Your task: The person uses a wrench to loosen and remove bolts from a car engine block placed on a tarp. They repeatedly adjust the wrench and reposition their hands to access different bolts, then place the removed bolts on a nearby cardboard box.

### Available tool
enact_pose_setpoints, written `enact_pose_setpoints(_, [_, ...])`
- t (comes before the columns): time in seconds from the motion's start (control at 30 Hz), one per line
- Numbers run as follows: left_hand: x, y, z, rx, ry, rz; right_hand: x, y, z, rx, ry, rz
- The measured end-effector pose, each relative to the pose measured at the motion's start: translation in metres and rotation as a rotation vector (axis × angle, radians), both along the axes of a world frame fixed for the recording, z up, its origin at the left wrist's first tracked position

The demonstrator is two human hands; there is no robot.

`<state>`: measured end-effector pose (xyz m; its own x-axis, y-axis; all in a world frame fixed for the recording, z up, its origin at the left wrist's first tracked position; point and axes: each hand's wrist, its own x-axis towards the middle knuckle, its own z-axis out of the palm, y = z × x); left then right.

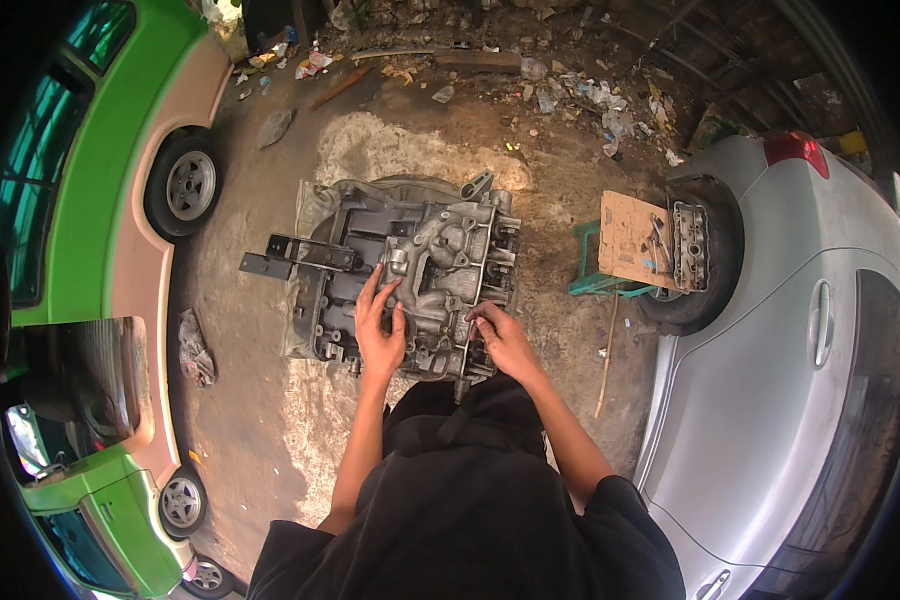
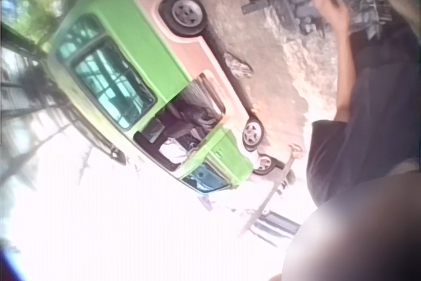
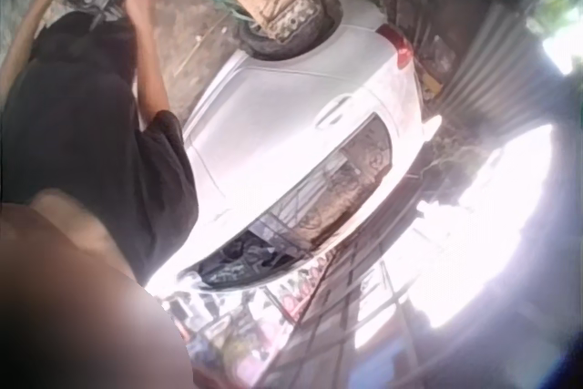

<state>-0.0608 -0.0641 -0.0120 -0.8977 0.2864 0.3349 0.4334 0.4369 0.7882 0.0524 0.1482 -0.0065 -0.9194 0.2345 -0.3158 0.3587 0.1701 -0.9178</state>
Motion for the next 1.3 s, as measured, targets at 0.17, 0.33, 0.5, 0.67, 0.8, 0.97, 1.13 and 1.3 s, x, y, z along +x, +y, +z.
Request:
enact_pose_setpoints(0.17, [0.000, -0.001, -0.001, 0.013, 0.000, -0.002, -0.006, 0.013, 0.017, -0.050, -0.129, 0.105])
enact_pose_setpoints(0.33, [0.000, -0.001, -0.001, 0.010, -0.002, -0.005, -0.034, 0.035, 0.016, 0.088, -0.305, 0.437])
enact_pose_setpoints(0.5, [0.001, -0.001, -0.001, 0.005, -0.010, -0.003, -0.065, 0.048, -0.001, -0.040, -0.413, 0.671])
enact_pose_setpoints(0.67, [0.000, 0.000, -0.003, 0.002, 0.016, 0.010, -0.068, 0.034, -0.018, -0.106, -0.413, 0.552])
enact_pose_setpoints(0.8, [0.002, 0.002, -0.004, 0.012, -0.006, 0.025, -0.061, 0.027, -0.018, -0.219, -0.380, 0.416])
enact_pose_setpoints(0.97, [0.001, 0.003, 0.000, 0.003, 0.012, 0.029, -0.047, 0.006, -0.014, -0.158, -0.351, 0.211])
enact_pose_setpoints(1.13, [0.002, 0.006, 0.001, 0.003, 0.023, 0.062, -0.031, -0.031, -0.027, 0.076, -0.160, -0.015])
enact_pose_setpoints(1.3, [0.002, 0.009, 0.001, 0.000, 0.005, 0.082, -0.026, -0.037, -0.035, 0.132, -0.233, -0.084])
